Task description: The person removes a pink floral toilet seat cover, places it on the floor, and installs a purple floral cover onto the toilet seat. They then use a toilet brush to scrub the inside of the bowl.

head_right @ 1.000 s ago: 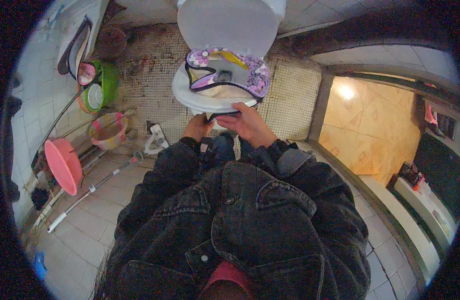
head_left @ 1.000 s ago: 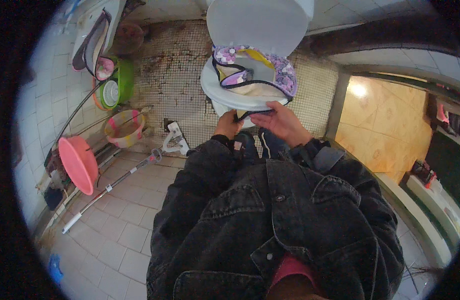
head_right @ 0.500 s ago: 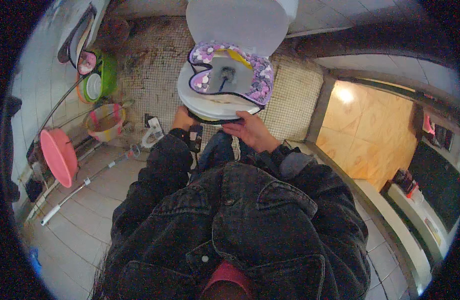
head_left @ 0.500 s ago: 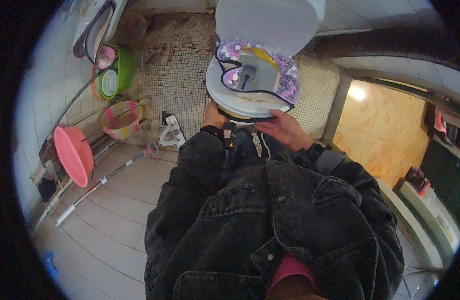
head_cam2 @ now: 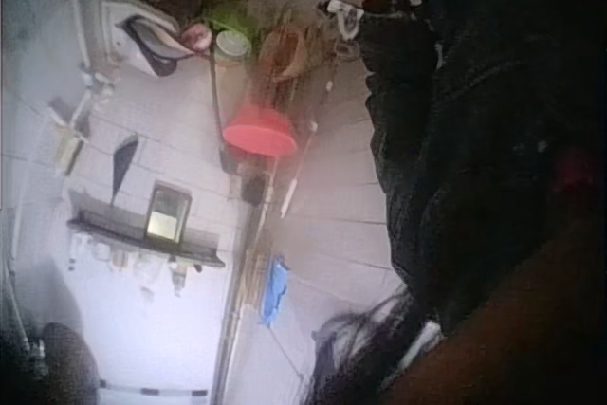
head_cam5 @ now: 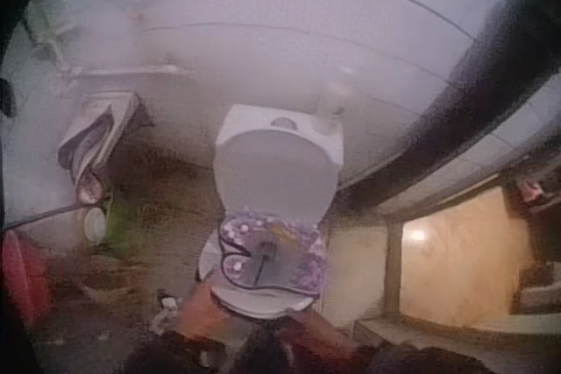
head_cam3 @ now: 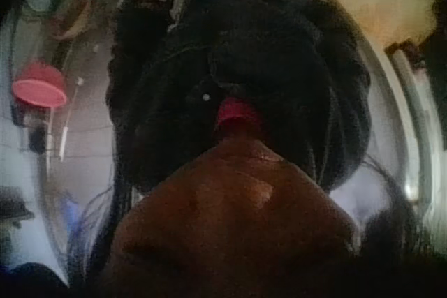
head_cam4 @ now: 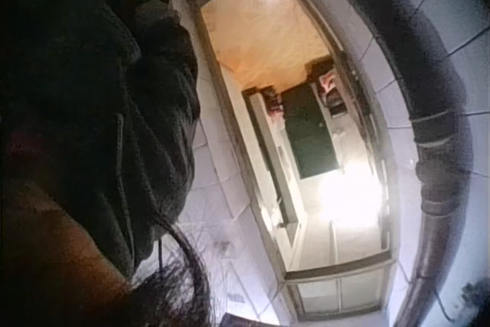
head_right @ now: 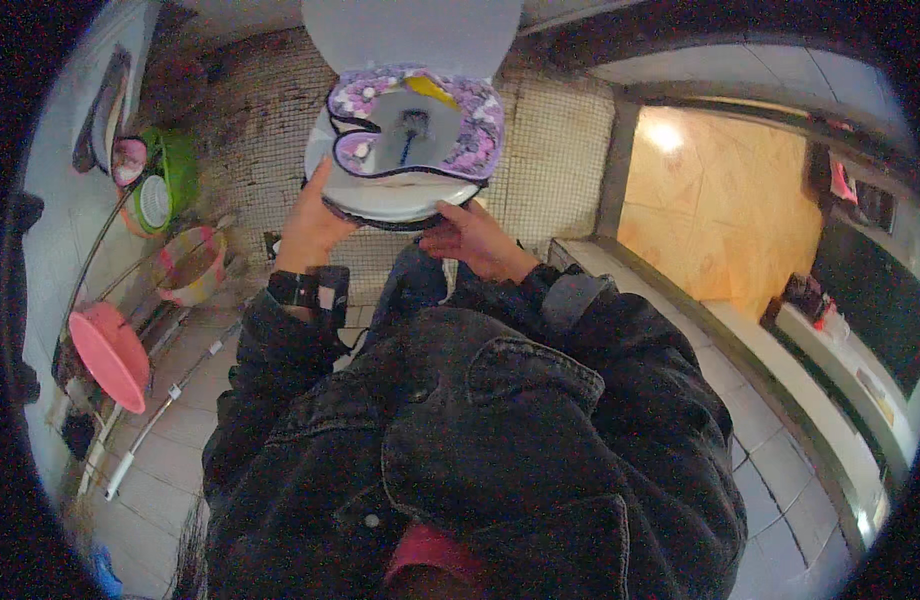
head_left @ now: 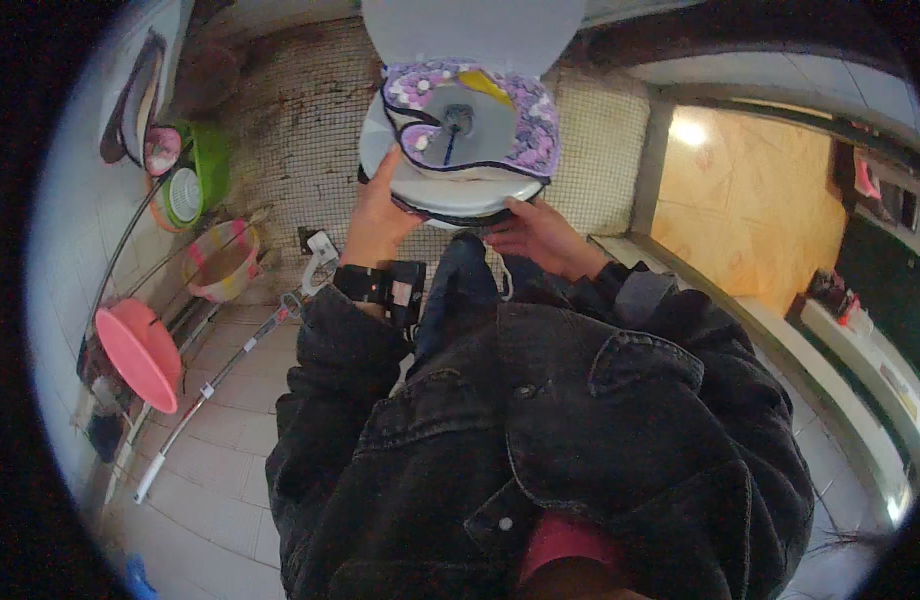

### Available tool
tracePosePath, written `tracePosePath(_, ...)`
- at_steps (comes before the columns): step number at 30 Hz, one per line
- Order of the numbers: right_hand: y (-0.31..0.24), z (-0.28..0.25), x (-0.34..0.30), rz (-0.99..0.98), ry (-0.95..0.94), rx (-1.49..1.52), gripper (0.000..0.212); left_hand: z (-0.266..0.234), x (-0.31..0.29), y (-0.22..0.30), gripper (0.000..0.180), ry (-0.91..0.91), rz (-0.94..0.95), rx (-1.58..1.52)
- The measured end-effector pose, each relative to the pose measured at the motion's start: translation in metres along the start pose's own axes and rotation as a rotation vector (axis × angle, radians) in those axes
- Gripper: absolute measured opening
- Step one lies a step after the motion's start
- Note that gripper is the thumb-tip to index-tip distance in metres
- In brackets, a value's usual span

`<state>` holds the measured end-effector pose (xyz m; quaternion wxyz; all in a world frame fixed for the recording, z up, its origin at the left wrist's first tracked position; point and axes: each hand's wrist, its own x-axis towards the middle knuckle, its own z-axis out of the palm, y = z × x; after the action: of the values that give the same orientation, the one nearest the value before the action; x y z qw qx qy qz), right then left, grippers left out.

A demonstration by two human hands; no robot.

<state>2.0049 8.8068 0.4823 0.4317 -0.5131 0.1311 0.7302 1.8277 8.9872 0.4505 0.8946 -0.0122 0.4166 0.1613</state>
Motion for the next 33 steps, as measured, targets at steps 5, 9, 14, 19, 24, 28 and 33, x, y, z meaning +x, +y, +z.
tracePosePath(5,0.000,-0.014,0.000,-0.193,0.270,0.148,0.044,0.000,-0.004,0.008,0.058,0.060,0.192,0.479)
tracePosePath(9,-0.017,-0.036,0.017,-0.210,0.089,0.294,0.047,-0.002,0.001,0.021,0.052,0.282,0.044,0.195)
tracePosePath(14,-0.039,-0.061,0.063,-0.183,0.052,0.409,0.033,-0.024,0.010,0.010,0.054,0.255,0.150,0.263)
tracePosePath(19,-0.051,-0.080,0.083,-0.278,0.092,0.497,0.029,-0.004,-0.009,0.001,0.066,0.459,0.702,1.191)
tracePosePath(24,-0.074,-0.089,0.086,-0.234,0.060,0.402,0.033,0.103,-0.005,-0.026,0.046,-0.058,1.142,1.746)
tracePosePath(28,-0.084,-0.096,0.090,-0.169,0.007,0.312,0.032,0.162,0.037,-0.083,0.022,-0.573,1.204,2.400)
tracePosePath(33,-0.089,-0.121,0.090,-0.967,-0.098,-0.651,0.026,0.170,0.075,-0.126,0.017,-0.446,1.217,2.637)
